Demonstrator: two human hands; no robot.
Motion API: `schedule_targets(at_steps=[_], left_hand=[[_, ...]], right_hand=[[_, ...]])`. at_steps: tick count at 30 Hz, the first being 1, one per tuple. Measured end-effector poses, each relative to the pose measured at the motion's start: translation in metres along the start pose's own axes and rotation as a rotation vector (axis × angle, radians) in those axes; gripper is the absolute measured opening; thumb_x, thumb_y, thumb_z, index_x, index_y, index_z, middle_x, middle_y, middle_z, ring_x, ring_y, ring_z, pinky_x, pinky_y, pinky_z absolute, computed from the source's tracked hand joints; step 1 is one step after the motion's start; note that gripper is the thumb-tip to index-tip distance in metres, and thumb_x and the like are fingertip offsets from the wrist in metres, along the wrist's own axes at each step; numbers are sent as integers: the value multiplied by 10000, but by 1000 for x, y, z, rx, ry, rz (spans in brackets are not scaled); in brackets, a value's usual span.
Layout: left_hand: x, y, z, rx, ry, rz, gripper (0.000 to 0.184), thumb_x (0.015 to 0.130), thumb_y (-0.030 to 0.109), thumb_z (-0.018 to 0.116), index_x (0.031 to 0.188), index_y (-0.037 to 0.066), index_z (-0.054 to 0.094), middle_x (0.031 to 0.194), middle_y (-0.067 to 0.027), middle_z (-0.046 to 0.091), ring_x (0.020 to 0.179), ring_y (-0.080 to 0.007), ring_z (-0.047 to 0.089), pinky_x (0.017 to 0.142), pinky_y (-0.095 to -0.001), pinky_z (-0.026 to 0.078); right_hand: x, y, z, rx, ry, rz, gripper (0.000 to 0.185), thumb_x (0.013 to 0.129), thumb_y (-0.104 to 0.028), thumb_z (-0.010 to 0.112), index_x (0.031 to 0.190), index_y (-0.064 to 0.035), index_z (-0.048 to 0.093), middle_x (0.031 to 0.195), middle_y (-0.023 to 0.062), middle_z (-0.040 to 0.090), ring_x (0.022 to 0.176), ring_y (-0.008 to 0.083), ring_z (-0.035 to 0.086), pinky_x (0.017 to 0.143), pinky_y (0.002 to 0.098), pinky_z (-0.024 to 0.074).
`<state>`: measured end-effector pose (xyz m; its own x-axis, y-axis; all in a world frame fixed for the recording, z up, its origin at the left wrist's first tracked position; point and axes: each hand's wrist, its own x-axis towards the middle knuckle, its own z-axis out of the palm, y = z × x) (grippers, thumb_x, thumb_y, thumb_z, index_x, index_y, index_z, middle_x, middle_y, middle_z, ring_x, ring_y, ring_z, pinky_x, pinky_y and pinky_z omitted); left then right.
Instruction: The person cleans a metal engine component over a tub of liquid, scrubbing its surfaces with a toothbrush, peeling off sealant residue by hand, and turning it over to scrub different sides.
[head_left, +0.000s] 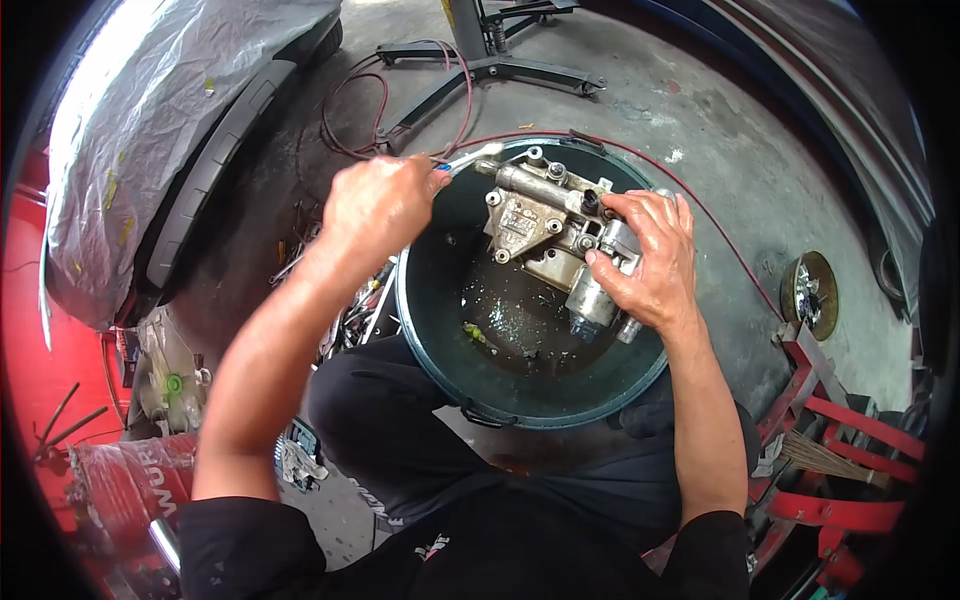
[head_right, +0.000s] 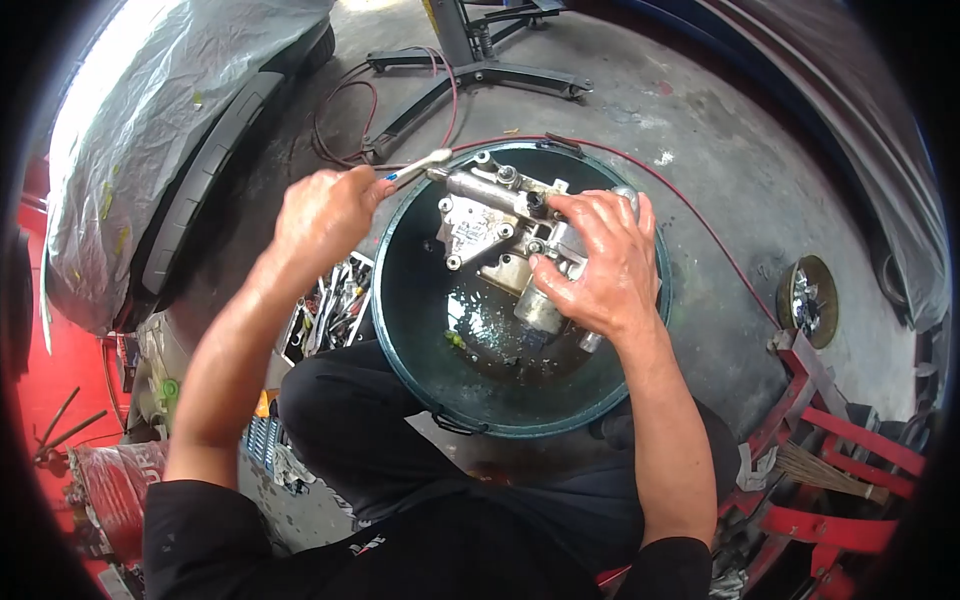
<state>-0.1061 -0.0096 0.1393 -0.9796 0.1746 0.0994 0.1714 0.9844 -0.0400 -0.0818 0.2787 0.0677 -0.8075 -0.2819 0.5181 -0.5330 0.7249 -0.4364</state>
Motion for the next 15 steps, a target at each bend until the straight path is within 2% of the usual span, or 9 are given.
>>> schedule_targets(at_steps=[2, 3, 4, 6, 7, 8, 10, 12, 15], left_hand=[[-6, 20, 7, -105, -67, -159, 415, 986, 364, 489, 840, 12, 655, 791, -218, 670, 817, -411, 654, 747, -525, 490], [-3, 32, 14, -165, -80, -156, 411, 985, 350, 491, 844, 3, 660, 802, -230, 670, 828, -420, 653, 755, -525, 492], [-1, 42, 20, -227, -93, -158, 407, 984, 336, 492, 848, -6, 665, 812, -242, 671, 839, -429, 653, 764, -526, 494], [13, 52, 29, -312, -38, -122, 400, 976, 327, 503, 872, -19, 677, 837, -253, 673, 859, -443, 651, 772, -527, 496], [17, 53, 28, -313, -76, -127, 387, 967, 325, 517, 891, -15, 687, 870, -255, 676, 881, -439, 652, 770, -526, 500], [13, 52, 26, -312, -70, -140, 387, 967, 325, 517, 891, -15, 687, 870, -255, 676, 881, -439, 652, 770, -526, 500], [0, 49, 23, -319, -60, -164, 391, 963, 332, 526, 872, -15, 681, 859, -254, 675, 865, -436, 654, 761, -526, 503], [-11, 42, 24, -282, -29, -192, 394, 962, 335, 527, 845, -10, 675, 836, -251, 673, 844, -441, 653, 753, -527, 505], [-14, 39, 19, -286, -69, -197, 387, 966, 336, 520, 837, 4, 671, 829, -254, 668, 835, -441, 650, 747, -523, 505]], right_hand=[[1, 2, 1, 57, 18, 39, 426, 707, -293, 747, 1073, -90, 668, 1082, 92, 656, 1113, 279, 564, 1093, 531, 264], [1, 6, 9, 107, 96, 86, 291, 762, -255, 728, 993, -81, 697, 1015, 83, 681, 1075, 268, 590, 1092, 516, 257], [2, 8, 11, 110, 85, 73, 291, 762, -255, 728, 993, -81, 697, 1015, 83, 681, 1075, 268, 590, 1092, 516, 257], [5, 10, 14, 312, 141, 232, 180, 775, -189, 725, 910, -69, 714, 934, 61, 699, 980, 240, 622, 1041, 447, 341], [7, 12, 15, 444, 158, 285, 105, 767, -138, 727, 831, -55, 714, 869, 48, 707, 883, 211, 631, 935, 367, 425], [9, 14, 15, 450, 151, 274, 105, 767, -138, 727, 831, -55, 714, 869, 48, 707, 883, 211, 631, 935, 367, 425], [13, 13, 16, 483, 100, 379, 85, 760, -118, 719, 812, -51, 711, 866, 49, 709, 838, 199, 623, 840, 330, 460], [17, 9, 19, 449, 119, 374, 89, 758, -116, 711, 815, -49, 697, 872, 49, 708, 845, 206, 625, 856, 335, 449], [14, 10, 18, 320, 148, 229, 99, 773, -128, 701, 822, -47, 671, 881, 55, 703, 857, 217, 628, 884, 349, 436]])
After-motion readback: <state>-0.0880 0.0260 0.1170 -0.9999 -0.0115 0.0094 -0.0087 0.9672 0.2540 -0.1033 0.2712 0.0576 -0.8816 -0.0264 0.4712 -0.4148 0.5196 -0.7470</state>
